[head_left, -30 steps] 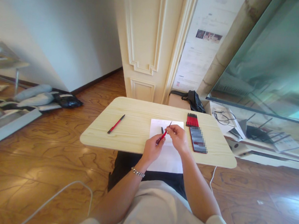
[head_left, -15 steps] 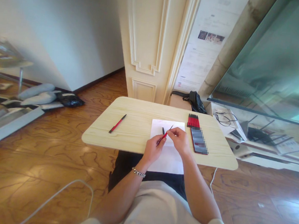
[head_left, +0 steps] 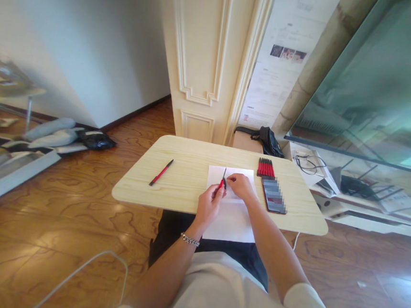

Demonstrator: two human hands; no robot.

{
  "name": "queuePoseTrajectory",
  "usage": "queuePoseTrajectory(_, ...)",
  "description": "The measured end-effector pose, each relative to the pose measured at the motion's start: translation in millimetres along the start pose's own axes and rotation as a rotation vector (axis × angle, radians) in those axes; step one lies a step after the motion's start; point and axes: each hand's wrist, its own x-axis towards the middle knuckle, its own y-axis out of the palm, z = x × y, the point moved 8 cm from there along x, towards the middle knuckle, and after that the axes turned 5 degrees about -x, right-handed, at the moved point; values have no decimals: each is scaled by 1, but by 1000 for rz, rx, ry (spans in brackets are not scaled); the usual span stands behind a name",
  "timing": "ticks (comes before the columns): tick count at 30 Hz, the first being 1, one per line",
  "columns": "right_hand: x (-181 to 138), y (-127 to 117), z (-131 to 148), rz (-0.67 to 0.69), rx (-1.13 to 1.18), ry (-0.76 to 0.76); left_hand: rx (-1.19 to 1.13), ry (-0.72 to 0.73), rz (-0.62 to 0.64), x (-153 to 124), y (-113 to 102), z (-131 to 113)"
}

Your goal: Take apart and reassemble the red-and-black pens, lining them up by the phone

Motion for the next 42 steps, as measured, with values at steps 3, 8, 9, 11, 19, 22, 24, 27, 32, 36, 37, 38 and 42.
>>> queuePoseTrajectory(3,4,1,3,24,-65,11,27,-7,-9,1,-1,1)
queuePoseTrajectory(8,9,2,4,71,-143,58,47,-9,-14,1,-1,2)
queuePoseTrajectory(9,10,2,5,75,-152,65,44,-5,-13,1,-1,1)
queuePoseTrajectory(11,10,2,6,80,-172,75,51,-2,-16,1,-1,2)
queuePoseTrajectory(19,12,4,13,105,-259,94,77,3,-25,1,-2,1)
queuePoseTrajectory(22,11,7,12,117,-284,127,88,5,-26,1,-2,1)
queuePoseTrajectory(24,11,9,9,113,-281,147,95,7,-25,1,-2,1)
queuePoseTrajectory(27,10,1,6,34,-152,118,101,9,-14,0,-2,0)
queuePoseTrajectory(32,4,-28,6,-99,493,44,124,28,18,0,1,-3)
queuePoseTrajectory(36,-8,-53,16,-152,856,26,160,37,1,-1,0,-3)
queuePoseTrajectory(37,-11,-57,20,-153,913,26,170,40,1,-1,1,-3)
queuePoseTrajectory(38,-13,-60,23,-155,950,26,182,46,4,-1,1,-3)
queuePoseTrajectory(42,-18,-65,33,-185,967,4,224,63,15,-2,2,-4)
